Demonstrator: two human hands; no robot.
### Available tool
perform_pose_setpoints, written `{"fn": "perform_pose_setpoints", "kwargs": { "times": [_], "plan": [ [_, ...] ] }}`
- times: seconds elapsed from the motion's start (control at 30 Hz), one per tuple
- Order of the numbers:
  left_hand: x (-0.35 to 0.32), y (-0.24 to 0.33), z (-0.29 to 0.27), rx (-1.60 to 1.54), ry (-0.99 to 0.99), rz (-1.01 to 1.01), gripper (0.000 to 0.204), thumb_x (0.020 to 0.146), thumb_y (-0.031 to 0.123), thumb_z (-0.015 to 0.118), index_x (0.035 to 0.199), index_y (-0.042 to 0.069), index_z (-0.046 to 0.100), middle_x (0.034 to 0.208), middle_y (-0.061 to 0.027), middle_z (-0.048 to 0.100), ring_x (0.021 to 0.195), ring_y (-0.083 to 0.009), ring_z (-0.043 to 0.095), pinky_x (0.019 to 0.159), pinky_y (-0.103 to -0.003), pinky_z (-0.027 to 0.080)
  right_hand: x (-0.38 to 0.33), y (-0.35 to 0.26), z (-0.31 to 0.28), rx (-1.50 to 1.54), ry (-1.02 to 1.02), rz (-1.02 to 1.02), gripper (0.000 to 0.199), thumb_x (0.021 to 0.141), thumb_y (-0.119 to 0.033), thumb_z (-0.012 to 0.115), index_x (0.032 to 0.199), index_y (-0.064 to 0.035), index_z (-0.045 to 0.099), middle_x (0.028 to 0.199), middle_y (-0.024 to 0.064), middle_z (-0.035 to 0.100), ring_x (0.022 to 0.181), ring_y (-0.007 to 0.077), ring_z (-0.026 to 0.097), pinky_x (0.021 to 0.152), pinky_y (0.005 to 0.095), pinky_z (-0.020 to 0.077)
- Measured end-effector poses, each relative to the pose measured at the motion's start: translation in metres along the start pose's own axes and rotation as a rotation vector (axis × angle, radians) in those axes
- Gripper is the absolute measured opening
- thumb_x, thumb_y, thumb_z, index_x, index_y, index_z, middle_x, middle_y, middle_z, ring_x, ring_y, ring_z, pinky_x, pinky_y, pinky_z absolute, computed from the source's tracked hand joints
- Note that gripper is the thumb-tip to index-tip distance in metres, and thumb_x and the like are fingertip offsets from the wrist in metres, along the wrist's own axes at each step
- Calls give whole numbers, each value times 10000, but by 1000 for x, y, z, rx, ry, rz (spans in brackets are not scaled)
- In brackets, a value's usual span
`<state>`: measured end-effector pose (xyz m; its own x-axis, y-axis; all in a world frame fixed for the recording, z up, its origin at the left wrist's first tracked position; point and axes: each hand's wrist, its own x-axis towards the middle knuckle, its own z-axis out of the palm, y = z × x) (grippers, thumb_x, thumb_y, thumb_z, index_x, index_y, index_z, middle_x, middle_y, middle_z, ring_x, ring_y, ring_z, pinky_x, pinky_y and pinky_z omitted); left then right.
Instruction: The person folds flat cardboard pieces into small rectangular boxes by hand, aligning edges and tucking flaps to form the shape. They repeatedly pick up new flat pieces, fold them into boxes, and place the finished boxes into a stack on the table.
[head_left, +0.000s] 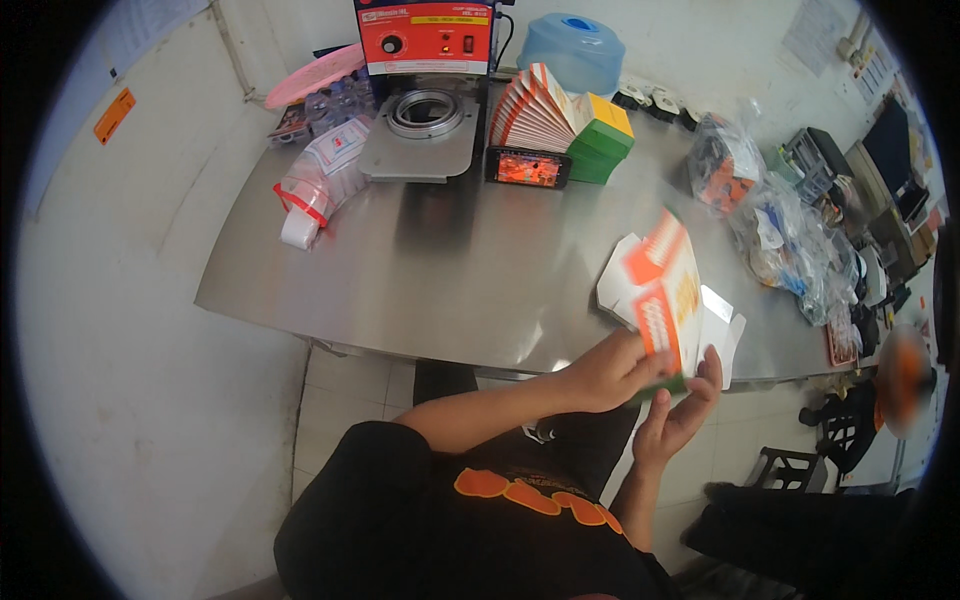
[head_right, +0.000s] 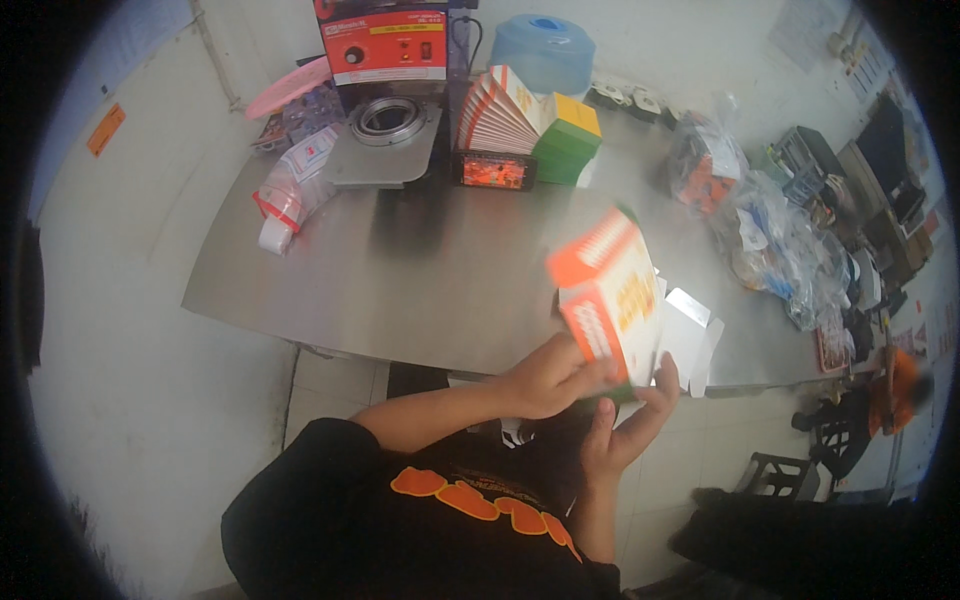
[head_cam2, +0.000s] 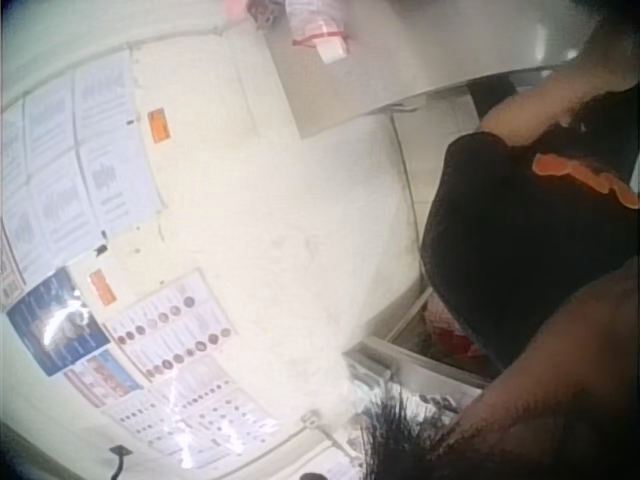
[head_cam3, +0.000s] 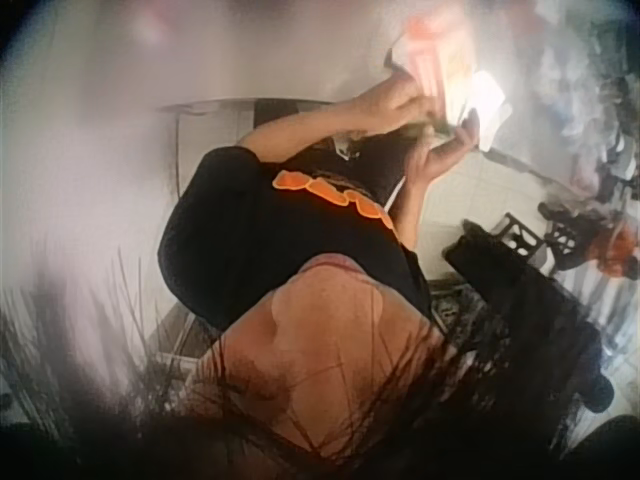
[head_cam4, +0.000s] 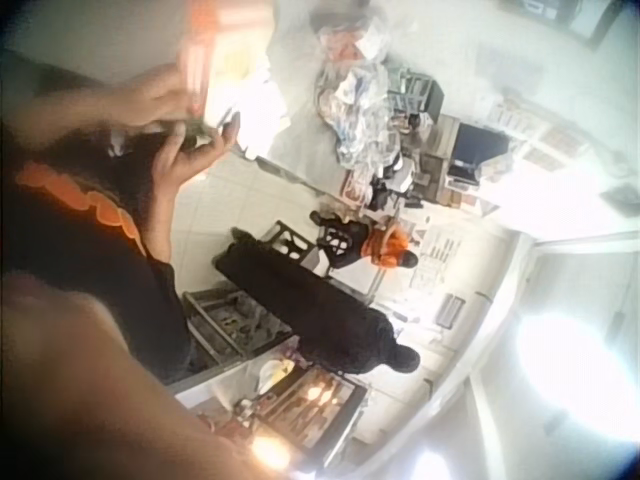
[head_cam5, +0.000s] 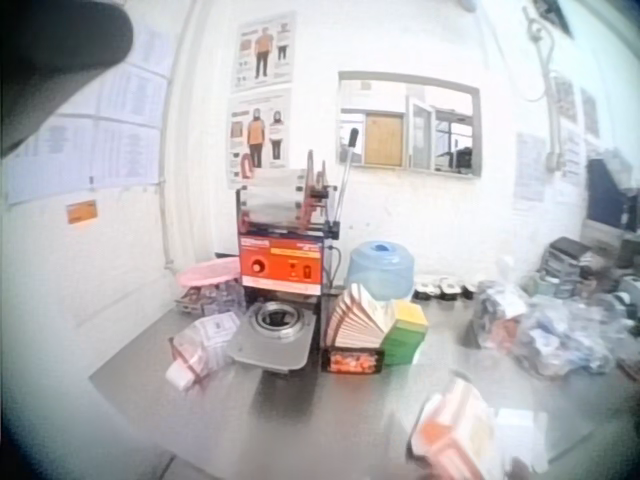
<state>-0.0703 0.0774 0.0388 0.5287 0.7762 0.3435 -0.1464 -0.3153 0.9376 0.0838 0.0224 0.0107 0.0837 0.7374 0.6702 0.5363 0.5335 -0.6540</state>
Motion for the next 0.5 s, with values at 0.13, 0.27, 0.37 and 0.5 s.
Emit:
{"fn": "perform_pose_setpoints", "kwargs": {
  "times": [0.13,0.27,0.37,0.5],
  "plan": [
    [-6,-9,-1,60,-282,50,184,915,161,633,927,-22,650,785,-158,680,717,-354,656,702,-432,503,12,-10,-24,163,-301,316,214,982,-187,624,1018,24,624,997,130,622,927,220,587,787,356,463],
    [-11,12,-11,695,-88,167,179,850,202,703,950,54,701,872,-125,704,771,-313,682,701,-445,531,15,-3,-17,114,-233,343,260,988,-128,607,776,22,596,652,31,547,611,131,470,558,310,375],
    [7,42,-8,848,403,623,242,819,197,702,1045,112,722,891,-76,688,772,-260,680,666,-412,538,17,-1,-21,107,-376,257,176,989,-129,616,912,29,623,821,42,616,739,105,539,632,269,427],
    [2,42,-25,962,125,468,402,786,149,684,1187,134,703,923,-53,660,795,-232,667,651,-358,540,17,-11,-9,304,-211,322,179,974,-119,632,1081,24,617,1041,96,669,882,131,619,787,283,501]
  ]
}}
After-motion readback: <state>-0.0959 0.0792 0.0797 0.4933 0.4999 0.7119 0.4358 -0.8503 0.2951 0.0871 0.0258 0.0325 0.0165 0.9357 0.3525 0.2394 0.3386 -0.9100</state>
